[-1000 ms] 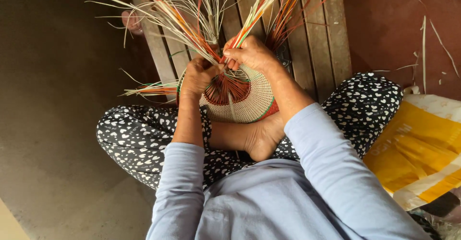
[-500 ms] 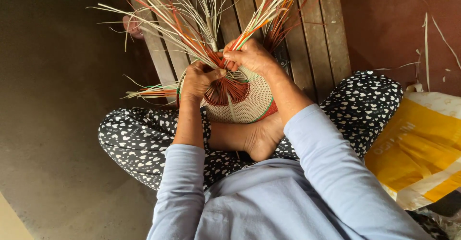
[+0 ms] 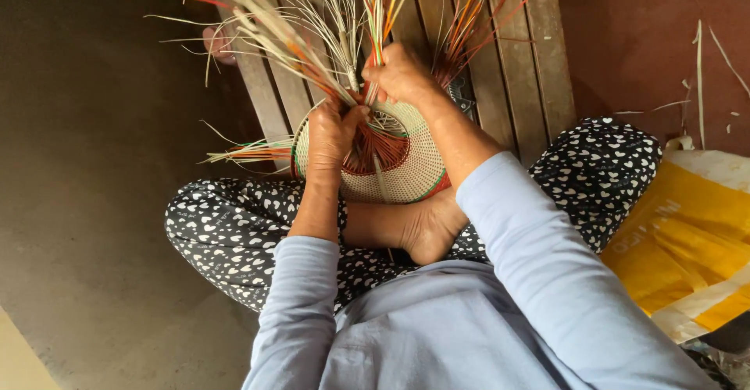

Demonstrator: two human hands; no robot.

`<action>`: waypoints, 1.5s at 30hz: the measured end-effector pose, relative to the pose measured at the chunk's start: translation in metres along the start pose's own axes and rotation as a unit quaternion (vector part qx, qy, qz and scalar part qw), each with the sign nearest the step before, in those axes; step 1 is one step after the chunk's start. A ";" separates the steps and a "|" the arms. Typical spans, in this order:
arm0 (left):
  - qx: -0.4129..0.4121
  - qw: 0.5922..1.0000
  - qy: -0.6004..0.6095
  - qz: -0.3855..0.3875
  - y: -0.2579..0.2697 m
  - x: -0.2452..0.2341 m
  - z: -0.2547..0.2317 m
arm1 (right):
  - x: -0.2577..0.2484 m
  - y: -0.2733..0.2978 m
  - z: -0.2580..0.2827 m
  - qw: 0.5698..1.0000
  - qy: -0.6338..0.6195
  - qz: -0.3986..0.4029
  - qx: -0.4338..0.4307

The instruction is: Weaving dried plant fibers into a circular pattern to create a traditional fan or basket

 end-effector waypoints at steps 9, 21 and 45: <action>-0.068 0.966 0.248 0.029 -0.022 0.018 0.043 | -0.105 -0.044 0.016 0.985 -0.078 -0.151 0.018; -0.068 0.957 0.281 0.004 -0.032 0.023 0.061 | 0.040 0.046 -0.029 0.987 0.146 -0.057 -0.044; -0.096 0.939 0.329 0.000 -0.027 0.020 0.066 | 0.021 0.066 -0.011 0.994 0.004 -0.066 0.088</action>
Point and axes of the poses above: each hand's wrist, its own y-axis away from the middle knuckle, its own x-axis out of the palm, z = x × y, the point moved 7 cm from there along -y, towards the middle knuckle, and after that the axes turned 1 degree about -z, right-handed, at the moved point
